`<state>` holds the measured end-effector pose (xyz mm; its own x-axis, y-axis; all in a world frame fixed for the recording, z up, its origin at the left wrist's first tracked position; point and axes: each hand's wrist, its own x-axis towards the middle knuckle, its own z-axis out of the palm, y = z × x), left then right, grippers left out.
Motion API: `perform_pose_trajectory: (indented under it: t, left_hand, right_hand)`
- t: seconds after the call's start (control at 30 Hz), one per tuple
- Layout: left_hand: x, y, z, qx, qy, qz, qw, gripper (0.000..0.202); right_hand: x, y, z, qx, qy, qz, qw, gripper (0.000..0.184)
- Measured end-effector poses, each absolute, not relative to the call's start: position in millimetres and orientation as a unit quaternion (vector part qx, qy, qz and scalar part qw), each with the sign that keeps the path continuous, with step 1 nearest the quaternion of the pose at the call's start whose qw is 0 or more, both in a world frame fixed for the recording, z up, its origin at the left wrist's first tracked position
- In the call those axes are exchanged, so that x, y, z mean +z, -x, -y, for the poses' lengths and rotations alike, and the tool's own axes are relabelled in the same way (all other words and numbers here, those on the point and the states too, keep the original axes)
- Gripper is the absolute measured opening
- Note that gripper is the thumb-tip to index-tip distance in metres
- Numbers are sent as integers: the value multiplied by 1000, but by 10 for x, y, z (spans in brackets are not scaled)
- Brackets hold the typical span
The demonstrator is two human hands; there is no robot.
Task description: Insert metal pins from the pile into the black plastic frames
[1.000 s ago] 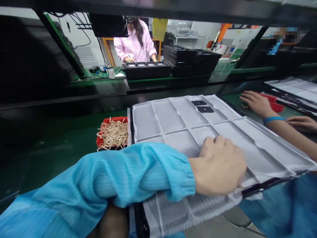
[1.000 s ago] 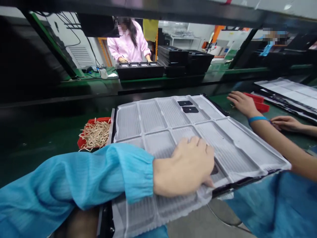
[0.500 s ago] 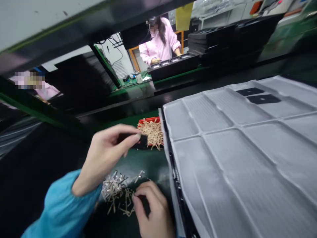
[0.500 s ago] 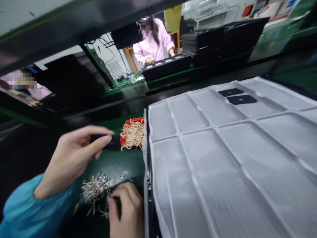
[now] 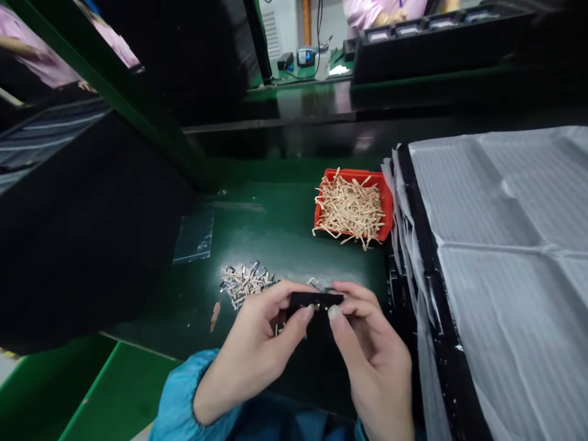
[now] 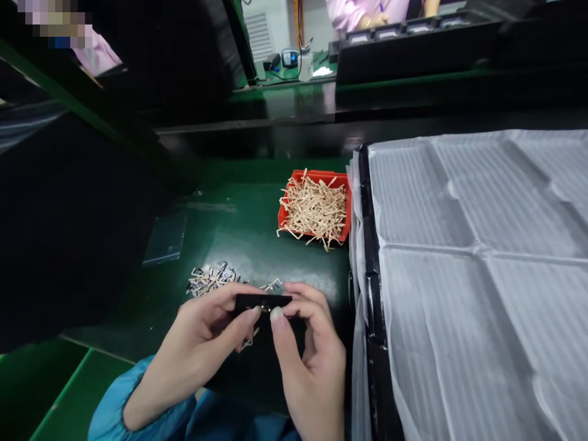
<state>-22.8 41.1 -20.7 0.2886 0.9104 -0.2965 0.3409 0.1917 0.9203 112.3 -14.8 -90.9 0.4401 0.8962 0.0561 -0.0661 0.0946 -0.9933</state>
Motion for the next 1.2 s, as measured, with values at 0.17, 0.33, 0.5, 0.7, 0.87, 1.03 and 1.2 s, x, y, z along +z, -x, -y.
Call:
perform_pose_trajectory:
  t: [0.17, 0.33, 0.5, 0.7, 0.87, 1.03, 1.2]
  left_hand:
    - [-230, 219, -382, 238, -609, -515, 554, 24]
    - [-278, 238, -383, 218, -617, -506, 562, 28]
    - [-273, 236, -360, 217, -615, -513, 558, 27]
    - [-243, 251, -359, 206, -619, -514, 558, 27]
    - [-233, 300, -341, 198, -640, -489, 559, 29]
    - [-281, 282, -315, 212, -645, -514, 524, 29]
    - [-355, 184, -261, 252, -676, -540, 433, 25]
  right_hand:
    - [-867, -1142, 136, 395, 551, 373, 633, 8]
    - [-847, -1144, 149, 392, 558, 389, 620, 8]
    - [-807, -1143, 145, 387, 560, 389, 620, 9]
    - [-845, -1128, 153, 379, 569, 408, 606, 8]
    - [-866, -1116, 173, 353, 582, 417, 602, 7]
    - [-862, -1092, 167, 323, 592, 436, 596, 10]
    - [-868, -1049, 171, 281, 601, 460, 590, 12]
